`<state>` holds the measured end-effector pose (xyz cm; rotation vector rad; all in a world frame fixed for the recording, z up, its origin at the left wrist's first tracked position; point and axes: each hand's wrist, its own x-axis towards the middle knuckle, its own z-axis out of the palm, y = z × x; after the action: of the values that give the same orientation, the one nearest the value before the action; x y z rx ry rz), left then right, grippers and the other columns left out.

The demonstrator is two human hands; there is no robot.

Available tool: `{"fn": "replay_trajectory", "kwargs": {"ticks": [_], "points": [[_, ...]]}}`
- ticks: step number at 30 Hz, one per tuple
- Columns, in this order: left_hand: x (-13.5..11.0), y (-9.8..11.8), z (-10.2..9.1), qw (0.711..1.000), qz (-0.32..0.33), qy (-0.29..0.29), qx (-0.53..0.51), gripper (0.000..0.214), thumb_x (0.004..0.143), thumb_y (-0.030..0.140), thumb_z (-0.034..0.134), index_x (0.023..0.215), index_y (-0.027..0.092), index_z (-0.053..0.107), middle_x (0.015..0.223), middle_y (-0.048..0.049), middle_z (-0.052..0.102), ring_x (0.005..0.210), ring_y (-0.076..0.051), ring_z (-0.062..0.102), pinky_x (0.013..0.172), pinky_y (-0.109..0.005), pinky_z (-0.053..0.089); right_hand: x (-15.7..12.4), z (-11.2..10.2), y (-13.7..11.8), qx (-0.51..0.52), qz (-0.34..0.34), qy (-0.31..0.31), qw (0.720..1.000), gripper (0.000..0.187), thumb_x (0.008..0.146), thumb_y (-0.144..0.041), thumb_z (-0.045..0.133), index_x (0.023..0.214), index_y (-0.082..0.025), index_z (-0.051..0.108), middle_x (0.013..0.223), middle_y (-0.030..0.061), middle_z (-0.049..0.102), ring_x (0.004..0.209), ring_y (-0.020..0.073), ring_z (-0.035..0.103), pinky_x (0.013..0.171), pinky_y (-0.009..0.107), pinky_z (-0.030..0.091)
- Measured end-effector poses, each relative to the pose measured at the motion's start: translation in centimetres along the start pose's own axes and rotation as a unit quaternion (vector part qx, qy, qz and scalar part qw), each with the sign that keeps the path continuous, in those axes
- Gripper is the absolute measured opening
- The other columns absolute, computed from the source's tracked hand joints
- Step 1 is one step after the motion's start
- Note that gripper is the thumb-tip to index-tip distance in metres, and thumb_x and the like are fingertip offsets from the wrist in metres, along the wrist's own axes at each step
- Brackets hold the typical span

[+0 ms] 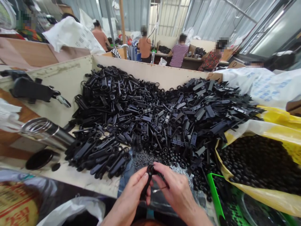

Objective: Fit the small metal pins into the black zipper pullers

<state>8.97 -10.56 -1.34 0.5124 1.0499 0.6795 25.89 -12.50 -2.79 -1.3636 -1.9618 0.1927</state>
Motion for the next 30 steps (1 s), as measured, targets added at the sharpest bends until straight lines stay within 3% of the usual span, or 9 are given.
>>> {"fn": "replay_trajectory", "kwargs": {"ticks": [4,9,18,23,27,30], "points": [[0.3,-0.7,-0.5,1.0,-0.008,0.002,-0.006,0.068,0.071,0.057,0.083,0.125,0.017,0.067,0.081,-0.0022,0.065,0.064,-0.013,0.055,0.049,-0.021,0.037,-0.4,-0.3,0.3,-0.02,-0.046,0.013,0.999,0.039,0.103,-0.017,0.052,0.142,-0.017,0.055,0.118,0.0125,0.077,0.094,0.02,0.079,0.081,0.025,0.064],[0.2,-1.0,-0.3,1.0,-0.011,0.012,-0.004,0.072,0.07,0.058,0.083,0.126,0.016,0.065,0.081,-0.0026,0.067,0.062,-0.012,0.052,0.048,-0.021,0.033,-0.9,-0.2,0.2,-0.017,-0.065,0.015,0.998,0.04,0.101,-0.012,0.055,0.14,-0.02,0.061,0.125,0.0116,0.075,0.105,0.0201,0.076,0.09,0.026,0.063],[-0.1,-0.8,-0.5,0.998,-0.017,-0.001,0.054,0.071,0.07,0.066,0.078,0.12,0.017,0.068,0.064,0.0045,0.054,0.058,-0.011,0.044,0.048,-0.019,0.025,-1.3,-0.7,0.5,-0.016,-0.039,-0.057,0.997,0.042,0.1,-0.016,0.056,0.14,-0.028,0.063,0.128,0.0076,0.073,0.096,0.0203,0.079,0.079,0.024,0.066],[0.0,-0.5,-0.1,0.992,0.0,-0.015,0.125,0.058,0.081,0.065,0.07,0.114,0.018,0.069,0.067,0.0046,0.053,0.053,-0.008,0.038,0.045,-0.019,0.022,-1.4,-0.4,0.7,-0.003,-0.034,-0.07,0.997,0.039,0.102,-0.017,0.053,0.138,-0.026,0.066,0.128,0.009,0.072,0.093,0.0196,0.08,0.078,0.024,0.066],[-0.1,-0.6,-0.6,0.978,0.03,-0.082,0.188,0.053,0.089,0.063,0.061,0.112,0.017,0.071,0.06,0.0059,0.05,0.041,-0.006,0.025,0.039,-0.021,0.017,-1.9,-1.2,0.2,0.113,0.036,-0.084,0.989,0.036,0.1,-0.025,0.058,0.133,-0.033,0.069,0.129,0.0063,0.073,0.096,0.0215,0.079,0.076,0.027,0.066],[-0.9,-0.2,-1.8,0.959,0.103,-0.092,0.246,0.043,0.095,0.051,0.059,0.124,0.023,0.071,0.075,-0.0028,0.068,0.053,-0.012,0.051,0.05,-0.023,0.041,-2.4,-2.2,-0.5,0.24,0.174,-0.084,0.951,0.045,0.095,-0.045,0.066,0.138,-0.036,0.063,0.123,0.0064,0.074,0.068,0.0172,0.073,0.057,0.026,0.062]]}}
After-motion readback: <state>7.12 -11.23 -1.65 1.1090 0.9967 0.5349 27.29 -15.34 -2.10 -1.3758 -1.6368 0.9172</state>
